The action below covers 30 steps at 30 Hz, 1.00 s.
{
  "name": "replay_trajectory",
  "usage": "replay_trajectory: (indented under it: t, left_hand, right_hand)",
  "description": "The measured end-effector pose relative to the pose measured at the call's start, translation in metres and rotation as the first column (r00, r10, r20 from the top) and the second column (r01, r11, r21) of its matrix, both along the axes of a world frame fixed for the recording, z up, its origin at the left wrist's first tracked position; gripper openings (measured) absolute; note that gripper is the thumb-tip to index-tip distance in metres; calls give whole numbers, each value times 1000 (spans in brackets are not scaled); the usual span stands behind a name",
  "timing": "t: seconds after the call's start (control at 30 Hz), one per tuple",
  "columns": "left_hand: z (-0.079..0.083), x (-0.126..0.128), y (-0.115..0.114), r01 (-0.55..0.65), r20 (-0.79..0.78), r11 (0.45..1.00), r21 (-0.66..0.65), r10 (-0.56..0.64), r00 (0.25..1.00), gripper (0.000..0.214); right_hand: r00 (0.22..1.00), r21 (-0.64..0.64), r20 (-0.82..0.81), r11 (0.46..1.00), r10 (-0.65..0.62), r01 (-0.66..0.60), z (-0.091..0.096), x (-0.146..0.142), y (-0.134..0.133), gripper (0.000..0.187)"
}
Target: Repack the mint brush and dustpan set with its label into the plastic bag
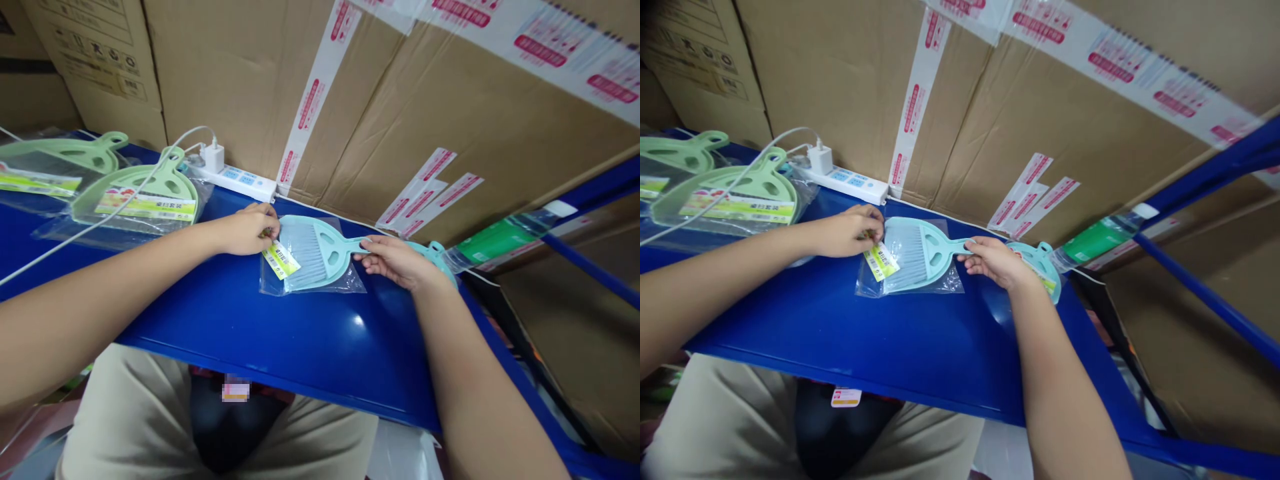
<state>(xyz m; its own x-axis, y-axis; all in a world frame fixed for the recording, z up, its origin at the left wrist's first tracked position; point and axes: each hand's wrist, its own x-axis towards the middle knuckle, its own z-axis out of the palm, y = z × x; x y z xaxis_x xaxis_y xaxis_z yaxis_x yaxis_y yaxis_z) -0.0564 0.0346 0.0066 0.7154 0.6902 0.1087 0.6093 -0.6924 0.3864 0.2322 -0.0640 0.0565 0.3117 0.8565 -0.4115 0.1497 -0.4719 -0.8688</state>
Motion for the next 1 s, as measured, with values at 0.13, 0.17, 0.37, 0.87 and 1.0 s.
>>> replay_trajectory:
  t: [0.13, 0.17, 0.37, 0.87, 1.0]
  left_hand:
    - [1, -5, 6, 33, -19, 999, 26, -33, 999, 15]
    - [1, -5, 6, 32, -28, 999, 22, -31, 999, 15]
    - [6, -2, -4, 16, -32, 999, 33, -15, 999, 43]
    - [10, -7, 0, 132, -33, 988, 77, -129, 991, 28]
    - [9, -2, -4, 10, 362, 1000, 14, -14, 932, 26]
  right_hand:
    - [999, 36, 18, 999, -27, 26, 6, 9, -3, 40]
    - [999, 40, 25, 998, -47, 46, 8, 11, -5, 40]
    - [986, 41, 36, 986, -164, 163, 18, 13, -10, 44]
    - [945, 181, 2, 929, -328, 322, 29, 26, -13, 37]
    - [964, 195, -41, 944, -264, 267, 23, 14, -9, 45]
